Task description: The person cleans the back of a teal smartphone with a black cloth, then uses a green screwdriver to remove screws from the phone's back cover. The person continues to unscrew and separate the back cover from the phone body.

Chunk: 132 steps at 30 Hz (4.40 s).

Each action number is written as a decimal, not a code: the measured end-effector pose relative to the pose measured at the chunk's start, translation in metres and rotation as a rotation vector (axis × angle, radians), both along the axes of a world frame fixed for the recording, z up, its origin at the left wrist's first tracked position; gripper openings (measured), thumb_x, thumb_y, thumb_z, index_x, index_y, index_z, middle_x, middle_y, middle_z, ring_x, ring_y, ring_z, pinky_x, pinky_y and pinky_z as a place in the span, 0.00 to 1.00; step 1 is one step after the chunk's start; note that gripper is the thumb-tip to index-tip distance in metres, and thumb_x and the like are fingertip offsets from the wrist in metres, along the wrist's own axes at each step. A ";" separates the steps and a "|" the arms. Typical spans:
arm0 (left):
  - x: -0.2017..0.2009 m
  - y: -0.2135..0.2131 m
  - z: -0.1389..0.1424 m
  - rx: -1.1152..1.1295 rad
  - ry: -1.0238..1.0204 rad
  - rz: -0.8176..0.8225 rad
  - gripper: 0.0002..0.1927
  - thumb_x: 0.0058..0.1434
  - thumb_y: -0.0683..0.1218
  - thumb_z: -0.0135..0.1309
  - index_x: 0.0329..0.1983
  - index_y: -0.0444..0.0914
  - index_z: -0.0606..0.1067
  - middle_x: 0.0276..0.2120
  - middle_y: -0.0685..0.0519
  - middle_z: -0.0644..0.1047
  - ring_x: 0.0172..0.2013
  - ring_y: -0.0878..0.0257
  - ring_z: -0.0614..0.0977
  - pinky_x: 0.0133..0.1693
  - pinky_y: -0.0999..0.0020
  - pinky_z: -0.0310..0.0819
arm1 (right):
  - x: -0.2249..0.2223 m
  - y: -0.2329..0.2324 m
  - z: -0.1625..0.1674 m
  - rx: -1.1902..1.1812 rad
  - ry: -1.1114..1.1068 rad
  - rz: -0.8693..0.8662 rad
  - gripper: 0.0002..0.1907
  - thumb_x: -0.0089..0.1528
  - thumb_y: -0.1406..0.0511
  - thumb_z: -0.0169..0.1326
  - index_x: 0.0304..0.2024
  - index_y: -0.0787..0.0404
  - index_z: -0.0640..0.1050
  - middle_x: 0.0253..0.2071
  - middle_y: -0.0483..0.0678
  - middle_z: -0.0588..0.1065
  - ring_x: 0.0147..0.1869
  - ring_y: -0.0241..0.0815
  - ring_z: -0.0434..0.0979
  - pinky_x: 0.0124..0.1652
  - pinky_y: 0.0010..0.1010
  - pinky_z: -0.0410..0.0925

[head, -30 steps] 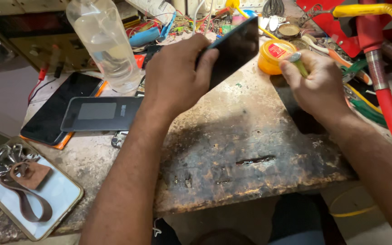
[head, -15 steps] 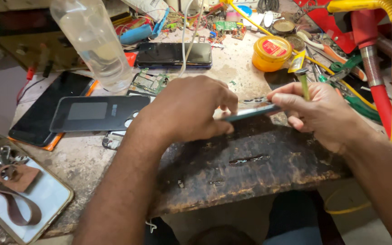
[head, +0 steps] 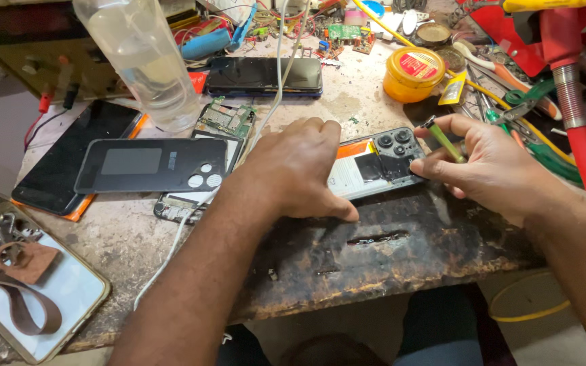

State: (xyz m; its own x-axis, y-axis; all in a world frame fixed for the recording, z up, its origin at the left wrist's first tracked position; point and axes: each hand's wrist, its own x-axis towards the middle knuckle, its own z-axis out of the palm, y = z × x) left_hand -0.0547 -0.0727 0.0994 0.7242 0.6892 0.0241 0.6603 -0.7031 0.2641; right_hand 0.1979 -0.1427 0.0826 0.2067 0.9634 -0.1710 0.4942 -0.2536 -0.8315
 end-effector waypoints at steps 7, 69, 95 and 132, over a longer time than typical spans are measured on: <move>0.002 0.004 -0.004 0.014 0.005 -0.056 0.43 0.42 0.66 0.69 0.52 0.33 0.72 0.52 0.40 0.72 0.57 0.45 0.72 0.56 0.52 0.68 | 0.029 -0.008 0.005 0.388 0.099 -0.111 0.15 0.70 0.64 0.49 0.56 0.62 0.78 0.37 0.44 0.76 0.30 0.28 0.66 0.28 0.19 0.59; -0.027 0.034 -0.006 -0.252 -0.110 0.091 0.45 0.27 0.61 0.77 0.47 0.37 0.72 0.42 0.45 0.81 0.47 0.50 0.82 0.45 0.57 0.76 | -0.068 0.085 -0.009 0.952 -0.232 0.644 0.32 0.63 0.74 0.60 0.60 0.60 0.54 0.48 0.59 0.72 0.52 0.44 0.76 0.50 0.32 0.71; -0.025 0.042 -0.011 -0.380 -0.160 0.113 0.43 0.31 0.59 0.77 0.48 0.38 0.72 0.42 0.48 0.82 0.45 0.56 0.83 0.44 0.62 0.77 | -0.073 0.069 0.007 0.742 -0.035 0.677 0.37 0.66 0.75 0.52 0.73 0.55 0.53 0.46 0.46 0.70 0.52 0.34 0.74 0.57 0.28 0.72; -0.002 0.042 -0.021 0.108 -0.199 0.099 0.07 0.58 0.41 0.55 0.37 0.37 0.81 0.36 0.39 0.81 0.40 0.43 0.84 0.44 0.48 0.77 | -0.066 0.070 -0.021 1.009 -0.241 0.646 0.38 0.68 0.77 0.55 0.73 0.56 0.51 0.48 0.52 0.73 0.53 0.39 0.78 0.50 0.31 0.74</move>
State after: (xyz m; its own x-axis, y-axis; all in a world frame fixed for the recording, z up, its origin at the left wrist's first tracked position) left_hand -0.0567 -0.0303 0.0788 0.6268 0.7424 0.2366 0.6699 -0.6686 0.3228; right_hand 0.1314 -0.0731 0.0615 -0.4357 0.5786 0.6895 0.4588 0.8018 -0.3829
